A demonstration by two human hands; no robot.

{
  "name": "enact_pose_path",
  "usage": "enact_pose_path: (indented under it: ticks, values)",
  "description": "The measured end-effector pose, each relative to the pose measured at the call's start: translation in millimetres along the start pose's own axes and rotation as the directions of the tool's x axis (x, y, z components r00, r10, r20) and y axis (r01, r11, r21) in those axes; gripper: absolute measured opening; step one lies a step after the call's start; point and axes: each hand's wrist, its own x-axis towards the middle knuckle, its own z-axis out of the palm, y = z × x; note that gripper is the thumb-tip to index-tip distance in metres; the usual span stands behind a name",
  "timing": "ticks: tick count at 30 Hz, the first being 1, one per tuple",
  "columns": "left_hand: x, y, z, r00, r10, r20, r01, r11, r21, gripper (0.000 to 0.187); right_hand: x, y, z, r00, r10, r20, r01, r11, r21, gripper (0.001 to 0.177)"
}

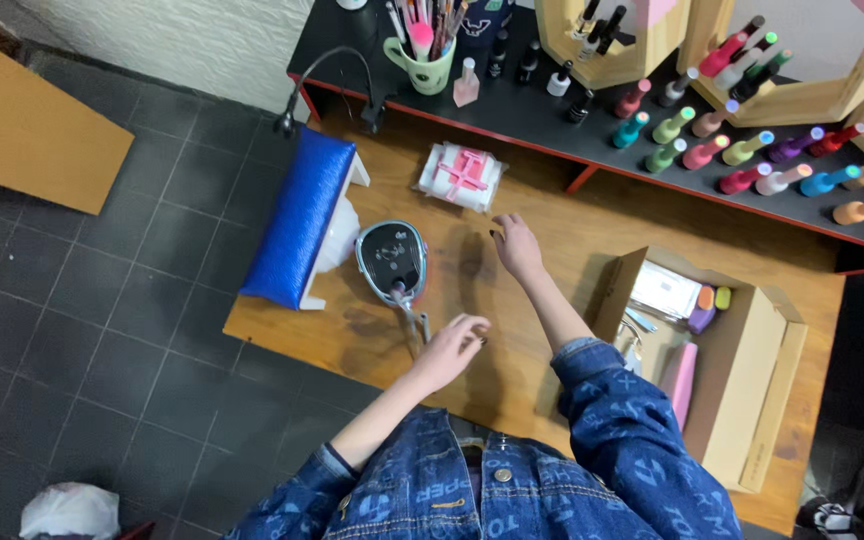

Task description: The person organizes various nail care items by placing them into a cardboard box and arranging tools on a wooden table, including handling files, nippers, and small decorative containers.

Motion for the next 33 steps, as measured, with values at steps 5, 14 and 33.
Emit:
enact_pose_path:
  ticks: [5, 14, 33]
  values:
    - [47, 57, -76, 0.993, 0.091, -0.071, -0.093, 0.995, -0.030, 0.030, 30, -25, 3, 0.998, 0.048, -0.050, -0.043, 0.993, 0.106, 0.035]
    - [185, -57, -159, 0.981, -0.101, -0.167, 0.122, 0.986, 0.118, 0.038, 93, 28, 75, 0.877, 0.481, 0.000, -0.390, 0.710, 0.587, 0.083]
    - [305, -181, -164, 0.877, -0.464, -0.127, 0.458, 0.886, -0.078, 0.105, 102, -42, 16, 0.844, 0.487, 0.226, -0.502, 0.567, 0.653, 0.067]
